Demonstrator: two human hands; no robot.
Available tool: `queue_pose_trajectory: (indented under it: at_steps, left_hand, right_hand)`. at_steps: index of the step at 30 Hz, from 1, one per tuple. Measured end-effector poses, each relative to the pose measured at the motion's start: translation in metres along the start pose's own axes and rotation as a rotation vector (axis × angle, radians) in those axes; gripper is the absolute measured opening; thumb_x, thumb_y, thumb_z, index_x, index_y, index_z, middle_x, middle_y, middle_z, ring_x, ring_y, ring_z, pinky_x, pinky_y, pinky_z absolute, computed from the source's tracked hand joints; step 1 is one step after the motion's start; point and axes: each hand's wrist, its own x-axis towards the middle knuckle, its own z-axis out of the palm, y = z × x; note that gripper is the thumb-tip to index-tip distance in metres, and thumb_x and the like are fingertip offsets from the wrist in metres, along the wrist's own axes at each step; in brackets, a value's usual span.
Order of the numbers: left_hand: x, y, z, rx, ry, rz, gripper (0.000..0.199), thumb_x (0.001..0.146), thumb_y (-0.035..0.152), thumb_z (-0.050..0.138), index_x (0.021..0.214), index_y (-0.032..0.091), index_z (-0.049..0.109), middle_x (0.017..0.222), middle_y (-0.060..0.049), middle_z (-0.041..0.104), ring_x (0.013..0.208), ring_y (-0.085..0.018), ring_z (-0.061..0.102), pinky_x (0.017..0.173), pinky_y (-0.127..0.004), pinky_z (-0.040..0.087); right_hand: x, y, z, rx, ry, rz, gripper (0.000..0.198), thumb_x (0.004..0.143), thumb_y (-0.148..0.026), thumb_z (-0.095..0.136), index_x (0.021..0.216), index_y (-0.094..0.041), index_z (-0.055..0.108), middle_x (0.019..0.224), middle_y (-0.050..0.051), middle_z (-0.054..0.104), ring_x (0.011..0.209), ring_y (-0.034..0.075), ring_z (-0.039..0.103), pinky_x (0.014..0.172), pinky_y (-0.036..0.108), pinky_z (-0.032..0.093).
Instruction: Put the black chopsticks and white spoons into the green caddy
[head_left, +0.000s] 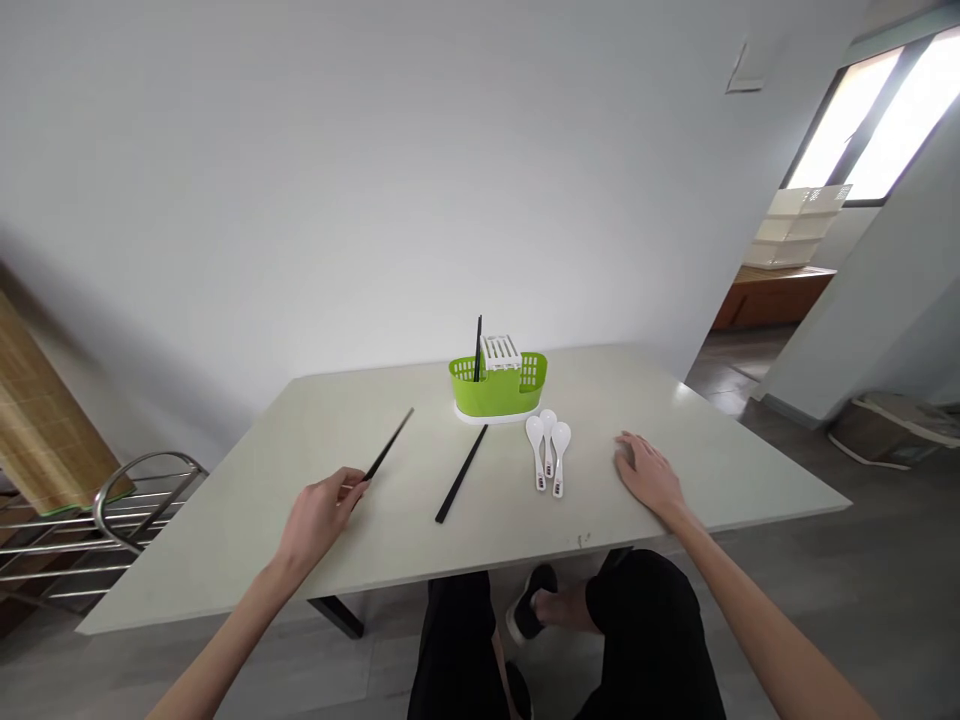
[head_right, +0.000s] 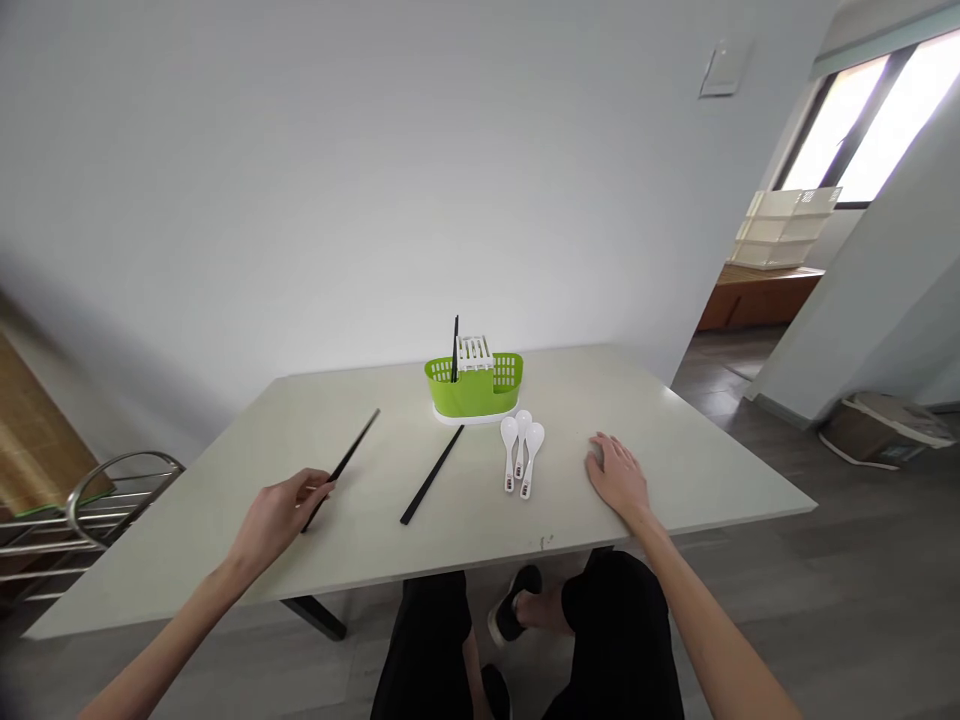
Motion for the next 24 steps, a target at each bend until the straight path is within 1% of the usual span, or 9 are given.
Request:
queue_pose_trajectory:
  at_steps: [3,5,7,9,12,15,18,24]
  left_hand:
    - [0.002,0.009,0.003,-0.376,0.101,-0.054,0.043,0.09,0.062,0.065,0.112,0.025,0.067,0.096,-0.007,0.082,0.101,-0.031,0.078,0.084,-0.037,0.058]
    - [0.005,0.016,0.009,-0.571,0.151,-0.124,0.052,0.084,0.065,0.072,0.114,0.023,0.067,0.098,-0.008,0.083,0.103,-0.032,0.078,0.09,-0.039,0.058]
    - [0.009,0.023,0.018,-0.709,0.217,-0.176,0.054,0.081,0.065,0.076,0.111,0.022,0.066,0.101,-0.009,0.082,0.102,-0.032,0.079,0.092,-0.04,0.058]
    - [0.011,0.029,0.027,-0.778,0.297,-0.186,0.052,0.08,0.064,0.077,0.108,0.022,0.063,0.104,-0.01,0.082,0.101,-0.031,0.079,0.091,-0.04,0.058]
    - [0.012,0.032,0.04,-0.781,0.369,-0.152,0.045,0.084,0.06,0.077,0.104,0.023,0.06,0.103,-0.009,0.082,0.104,-0.031,0.078,0.086,-0.037,0.057]
    - [0.009,0.032,0.05,-0.698,0.371,-0.113,0.038,0.087,0.057,0.074,0.103,0.024,0.06,0.101,-0.007,0.082,0.105,-0.029,0.078,0.077,-0.032,0.056]
    - [0.008,0.031,0.055,-0.65,0.367,-0.085,0.035,0.089,0.055,0.073,0.103,0.025,0.059,0.102,-0.007,0.082,0.103,-0.028,0.079,0.069,-0.03,0.055]
    - [0.009,0.034,0.058,-0.613,0.358,-0.039,0.035,0.09,0.056,0.072,0.104,0.026,0.06,0.104,-0.007,0.082,0.102,-0.027,0.079,0.075,-0.03,0.057]
  right_hand:
    - [-0.001,0.0,-0.002,-0.003,-0.005,-0.004,0.044,0.098,-0.039,0.039,0.133,-0.021,0.06,0.153,0.011,0.058,0.147,0.032,0.047,0.12,0.053,0.039]
    - [-0.002,0.0,-0.004,-0.004,-0.007,-0.002,0.044,0.098,-0.038,0.039,0.132,-0.021,0.06,0.153,0.011,0.058,0.146,0.033,0.048,0.119,0.054,0.039]
    - [-0.002,-0.001,-0.006,0.001,-0.003,0.002,0.044,0.097,-0.038,0.04,0.132,-0.022,0.061,0.152,0.011,0.058,0.145,0.033,0.049,0.118,0.054,0.04]
    - [-0.002,-0.001,-0.008,0.012,0.002,0.001,0.043,0.097,-0.038,0.04,0.131,-0.022,0.061,0.151,0.011,0.059,0.143,0.032,0.051,0.118,0.053,0.04]
    - [-0.002,-0.001,-0.009,0.014,-0.007,-0.009,0.043,0.096,-0.038,0.041,0.13,-0.023,0.061,0.151,0.011,0.059,0.144,0.032,0.051,0.118,0.052,0.041]
    - [-0.003,0.002,-0.009,0.005,-0.022,-0.005,0.044,0.098,-0.041,0.04,0.131,-0.023,0.061,0.152,0.01,0.058,0.147,0.033,0.047,0.119,0.054,0.04]
    - [-0.003,0.005,-0.008,0.014,-0.029,-0.011,0.044,0.099,-0.043,0.041,0.131,-0.024,0.063,0.153,0.009,0.058,0.148,0.033,0.046,0.12,0.055,0.04]
    - [-0.004,0.007,-0.008,0.015,-0.017,-0.017,0.043,0.1,-0.044,0.04,0.129,-0.024,0.063,0.151,0.009,0.06,0.148,0.033,0.047,0.12,0.056,0.04]
